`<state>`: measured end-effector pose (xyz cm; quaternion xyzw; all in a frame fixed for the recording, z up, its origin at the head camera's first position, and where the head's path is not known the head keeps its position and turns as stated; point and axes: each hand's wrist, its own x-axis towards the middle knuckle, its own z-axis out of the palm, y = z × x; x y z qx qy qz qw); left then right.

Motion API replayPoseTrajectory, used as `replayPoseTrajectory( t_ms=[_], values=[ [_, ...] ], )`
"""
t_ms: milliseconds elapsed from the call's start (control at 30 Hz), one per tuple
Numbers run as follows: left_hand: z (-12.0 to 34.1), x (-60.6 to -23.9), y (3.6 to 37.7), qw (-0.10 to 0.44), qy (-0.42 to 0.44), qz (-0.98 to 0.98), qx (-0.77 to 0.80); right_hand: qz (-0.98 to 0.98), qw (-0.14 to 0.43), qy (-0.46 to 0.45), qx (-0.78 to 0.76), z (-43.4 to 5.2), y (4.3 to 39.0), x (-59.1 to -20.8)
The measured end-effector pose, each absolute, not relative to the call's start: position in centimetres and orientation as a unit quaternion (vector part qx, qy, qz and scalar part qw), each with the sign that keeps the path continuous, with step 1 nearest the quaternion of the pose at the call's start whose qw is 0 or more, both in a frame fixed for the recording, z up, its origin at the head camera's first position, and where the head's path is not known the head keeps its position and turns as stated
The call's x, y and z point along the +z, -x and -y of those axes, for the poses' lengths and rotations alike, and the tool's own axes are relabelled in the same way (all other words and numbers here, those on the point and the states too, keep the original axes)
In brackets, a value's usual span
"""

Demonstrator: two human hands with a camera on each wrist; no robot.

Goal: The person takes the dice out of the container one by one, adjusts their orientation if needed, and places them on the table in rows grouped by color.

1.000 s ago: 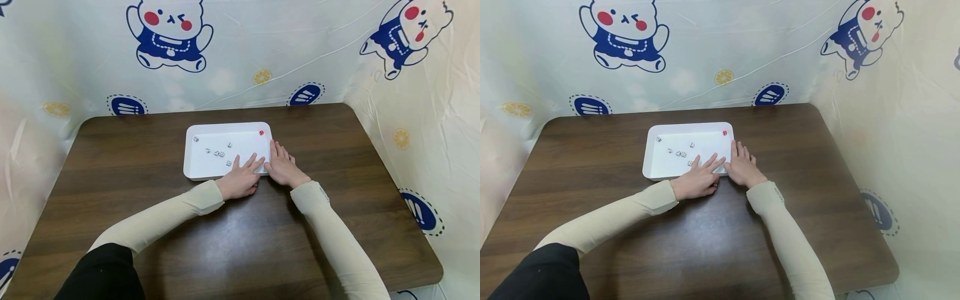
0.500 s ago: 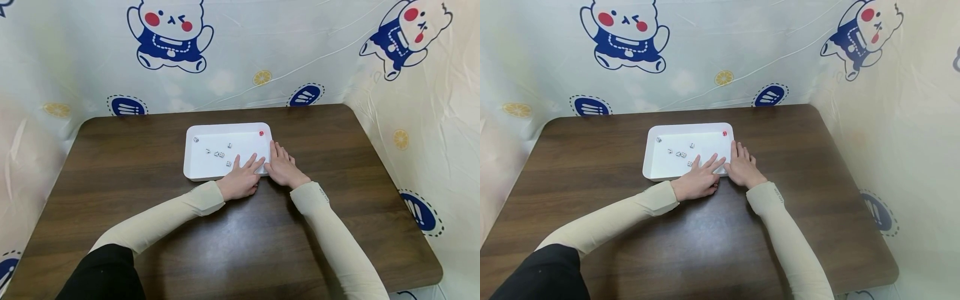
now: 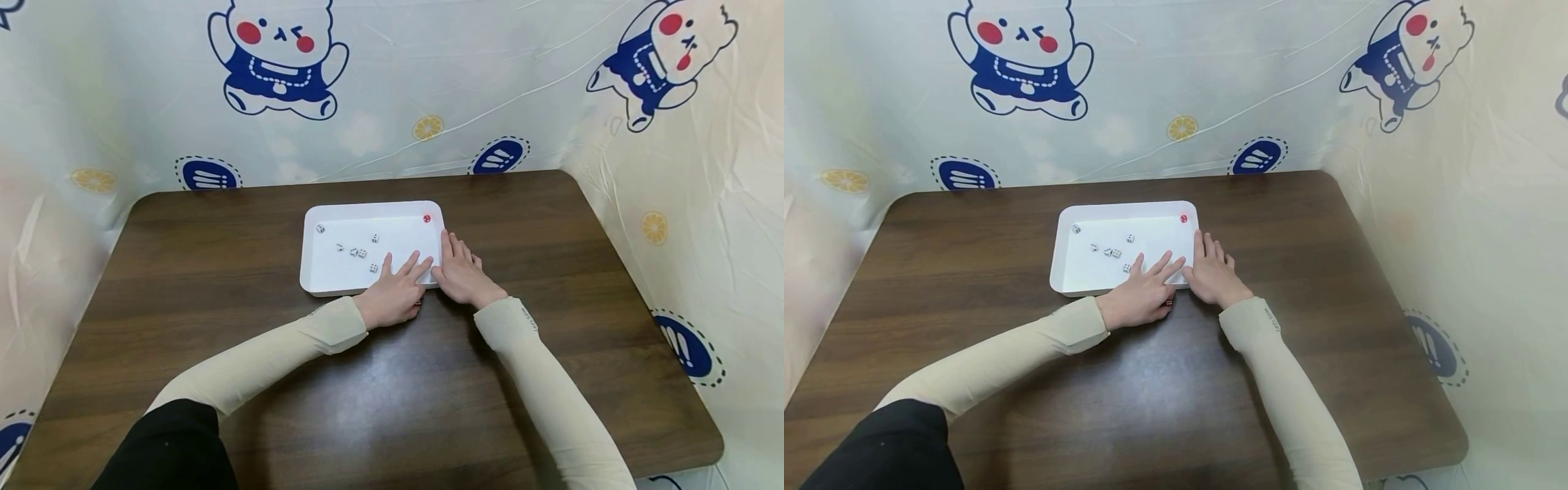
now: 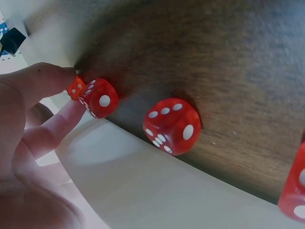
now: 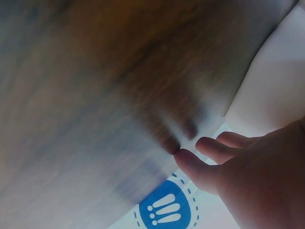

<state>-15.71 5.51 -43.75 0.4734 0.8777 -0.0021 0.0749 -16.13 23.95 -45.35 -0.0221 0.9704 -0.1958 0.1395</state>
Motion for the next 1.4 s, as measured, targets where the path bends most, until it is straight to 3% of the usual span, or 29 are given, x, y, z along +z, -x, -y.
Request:
replayPoseTrajectory(
  t_ms=[433, 767, 1400],
  values=[
    [-5.0, -43.3, 15.6, 0.067, -0.477, -0.876, 0.0, -0.971, 0.139, 0.021, -0.191, -23.8, 16.2, -45.2],
    [-4.6, -39.9, 15.2, 0.054, -0.492, -0.868, 0.033, -0.971, 0.145, 0.028, -0.187, -23.9, 16.0, -45.0],
    [-2.9, -33.8, 20.5, 0.036, -0.431, -0.901, 0.028, -0.972, 0.132, 0.029, -0.192, -23.9, 16.0, -45.1]
  ],
)
